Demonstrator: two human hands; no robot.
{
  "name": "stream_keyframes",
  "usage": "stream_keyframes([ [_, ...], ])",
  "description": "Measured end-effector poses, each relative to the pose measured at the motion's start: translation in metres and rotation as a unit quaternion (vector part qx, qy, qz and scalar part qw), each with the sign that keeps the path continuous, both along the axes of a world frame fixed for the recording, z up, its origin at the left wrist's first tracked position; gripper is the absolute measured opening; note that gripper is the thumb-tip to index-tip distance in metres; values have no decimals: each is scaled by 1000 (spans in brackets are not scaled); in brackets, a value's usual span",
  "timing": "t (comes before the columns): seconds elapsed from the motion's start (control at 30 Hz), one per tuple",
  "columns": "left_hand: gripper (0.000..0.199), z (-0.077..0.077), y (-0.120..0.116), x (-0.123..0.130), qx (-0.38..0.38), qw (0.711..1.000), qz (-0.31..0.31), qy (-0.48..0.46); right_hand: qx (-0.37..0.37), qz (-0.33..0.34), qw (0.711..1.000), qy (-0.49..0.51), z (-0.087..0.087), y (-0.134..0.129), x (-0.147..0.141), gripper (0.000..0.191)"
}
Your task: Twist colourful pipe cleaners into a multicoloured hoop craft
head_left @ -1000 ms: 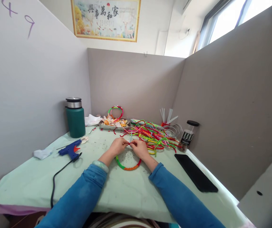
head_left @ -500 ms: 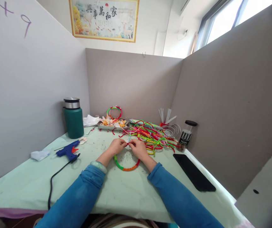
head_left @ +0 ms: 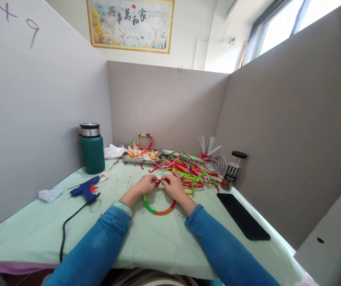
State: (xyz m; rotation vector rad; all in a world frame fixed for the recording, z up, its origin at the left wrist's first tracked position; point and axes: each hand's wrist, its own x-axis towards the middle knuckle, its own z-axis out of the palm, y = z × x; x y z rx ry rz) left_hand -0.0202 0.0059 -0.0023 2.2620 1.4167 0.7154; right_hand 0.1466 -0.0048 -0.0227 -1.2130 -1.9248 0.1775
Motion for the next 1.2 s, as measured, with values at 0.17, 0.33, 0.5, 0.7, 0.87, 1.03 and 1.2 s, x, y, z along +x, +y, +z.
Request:
stream_keyframes([
  [0.17, 20, 0, -2, 1, 71, 995, 38, 50, 5, 2, 1000, -14, 1, -2, -1, 14],
  [0.33, 21, -2, -2, -1, 106, 991, 33, 67, 1, 3, 1000, -20, 2, -2, -1, 15],
  [0.5, 21, -2, -2, -2, 106, 992, 20, 59, 0, -2, 1000, -20, 1, 0, 0, 15],
  [0.7, 25, -4, 1, -2, 93, 995, 19, 12, 0, -5, 1000, -14, 2, 0, 0, 15],
  [0.87, 34, -3, 3, 0, 48, 999, 14, -13, 0, -7, 1000, -10, 2, -1, 0, 14],
  [1.03, 32, 2, -1, 1, 3, 998, 31, -46, 3, 5, 1000, -8, 2, -2, -1, 14],
  [1.2, 32, 2, -1, 1, -63, 993, 55, -85, 7, 34, 999, -7, 1, -2, 0, 13],
])
